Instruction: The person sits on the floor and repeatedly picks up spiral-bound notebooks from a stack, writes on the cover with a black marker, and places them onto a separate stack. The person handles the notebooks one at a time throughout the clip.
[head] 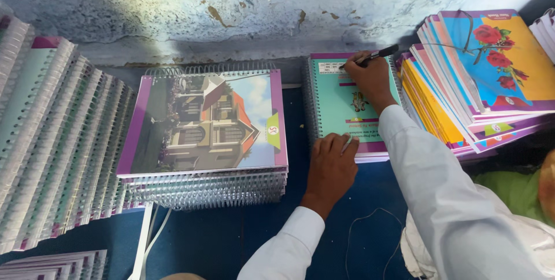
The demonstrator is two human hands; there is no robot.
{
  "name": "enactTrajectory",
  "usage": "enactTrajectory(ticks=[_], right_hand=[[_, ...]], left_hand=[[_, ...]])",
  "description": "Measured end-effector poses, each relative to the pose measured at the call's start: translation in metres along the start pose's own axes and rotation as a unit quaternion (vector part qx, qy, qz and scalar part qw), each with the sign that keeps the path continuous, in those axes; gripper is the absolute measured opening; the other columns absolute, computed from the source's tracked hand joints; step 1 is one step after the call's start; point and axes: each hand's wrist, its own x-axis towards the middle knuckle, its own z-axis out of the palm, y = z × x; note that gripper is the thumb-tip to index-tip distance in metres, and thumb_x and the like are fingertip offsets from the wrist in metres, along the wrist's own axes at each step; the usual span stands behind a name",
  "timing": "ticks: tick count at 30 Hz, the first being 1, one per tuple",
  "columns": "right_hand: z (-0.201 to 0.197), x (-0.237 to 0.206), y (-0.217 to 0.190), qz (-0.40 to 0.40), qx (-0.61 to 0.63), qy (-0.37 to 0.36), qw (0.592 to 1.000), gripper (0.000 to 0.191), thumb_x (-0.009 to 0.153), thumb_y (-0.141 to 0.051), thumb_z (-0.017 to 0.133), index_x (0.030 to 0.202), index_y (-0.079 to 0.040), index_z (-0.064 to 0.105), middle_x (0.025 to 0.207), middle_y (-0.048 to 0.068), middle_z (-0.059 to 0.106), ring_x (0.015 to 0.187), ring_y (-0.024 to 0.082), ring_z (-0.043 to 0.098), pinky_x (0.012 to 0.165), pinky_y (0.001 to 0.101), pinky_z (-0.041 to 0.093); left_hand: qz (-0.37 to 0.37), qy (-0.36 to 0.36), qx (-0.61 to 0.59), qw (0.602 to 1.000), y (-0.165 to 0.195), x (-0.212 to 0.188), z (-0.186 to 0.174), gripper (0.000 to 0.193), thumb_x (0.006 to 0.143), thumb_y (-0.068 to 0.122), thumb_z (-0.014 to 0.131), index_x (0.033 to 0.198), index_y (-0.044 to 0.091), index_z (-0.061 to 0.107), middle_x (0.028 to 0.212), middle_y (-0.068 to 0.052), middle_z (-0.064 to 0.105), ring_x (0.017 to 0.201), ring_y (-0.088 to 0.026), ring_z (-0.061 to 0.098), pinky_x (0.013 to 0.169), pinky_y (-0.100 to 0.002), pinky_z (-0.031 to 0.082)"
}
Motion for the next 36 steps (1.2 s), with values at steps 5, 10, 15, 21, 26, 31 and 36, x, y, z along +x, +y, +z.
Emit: enactTrajectory(ticks=[5,10,15,21,26,31,36], right_hand=[[0.002,0.004,0.000,0.010,-0.006,0.016,1.000,0.014,0.089,-0.014,0.070,0.088,-0.001,0.071,0.067,0.002,0.066,0.057,0.007,0.059,0.054,0.0235,0.045],[-0.001,0.004,-0.001,0.004,0.012,0.000,1.000,0.012,0.088,-0.014,0.070,0.090,-0.002,0.073,0.068,0.000,0.066,0.058,0.005,0.058,0.054,0.0231,0.045],[0.003,0.015,0.007,0.012,-0.001,0.025,1.000,0.013,0.088,-0.014,0.070,0.087,-0.001,0.071,0.066,0.001,0.066,0.057,0.007,0.060,0.053,0.0238,0.045],[-0.016,0.035,0.029,0.086,0.127,0.000,0.988,0.014,0.092,-0.014,0.068,0.095,-0.001,0.070,0.074,0.008,0.069,0.055,0.014,0.061,0.049,0.0284,0.046],[-0.051,0.015,0.036,0.095,0.227,-0.022,0.969,0.020,0.099,-0.015,0.067,0.104,0.004,0.063,0.087,0.014,0.071,0.060,0.018,0.067,0.051,0.0318,0.054],[-0.117,-0.089,0.008,0.117,0.208,-0.069,0.969,0.018,0.097,-0.014,0.063,0.106,0.002,0.062,0.081,0.013,0.068,0.057,0.018,0.064,0.051,0.0309,0.053],[-0.158,-0.173,0.001,0.218,0.173,-0.029,0.960,0.024,0.095,-0.023,0.065,0.100,0.000,0.064,0.076,0.012,0.065,0.053,0.019,0.062,0.045,0.0313,0.049]], left_hand=[[0.000,0.010,0.015,1.000,-0.001,0.002,0.003,0.042,0.086,0.012,0.070,0.127,0.006,0.068,0.128,-0.010,0.062,0.126,-0.026,0.052,0.114,-0.045,0.037],[0.002,0.006,0.008,1.000,-0.003,0.004,0.006,0.044,0.084,0.012,0.070,0.128,0.005,0.068,0.128,-0.010,0.062,0.125,-0.026,0.052,0.114,-0.045,0.037],[0.001,0.007,0.009,1.000,-0.007,0.009,0.015,0.044,0.084,0.012,0.071,0.128,0.005,0.068,0.128,-0.010,0.062,0.125,-0.026,0.052,0.113,-0.045,0.037],[0.003,0.010,0.015,1.000,-0.011,0.017,0.030,0.043,0.084,0.010,0.069,0.127,0.004,0.069,0.127,-0.011,0.064,0.124,-0.027,0.053,0.112,-0.045,0.039],[0.010,0.018,-0.003,1.000,-0.009,0.032,0.029,0.044,0.081,0.009,0.068,0.124,0.002,0.069,0.127,-0.013,0.065,0.122,-0.030,0.055,0.109,-0.046,0.040],[-0.003,0.017,-0.005,1.000,0.019,0.014,0.020,0.041,0.081,0.007,0.067,0.122,0.005,0.069,0.125,-0.012,0.066,0.122,-0.031,0.055,0.108,-0.046,0.040],[0.004,-0.014,0.018,1.000,0.032,0.019,0.007,0.048,0.078,0.007,0.067,0.126,0.003,0.065,0.127,-0.014,0.064,0.123,-0.032,0.054,0.108,-0.046,0.040]])
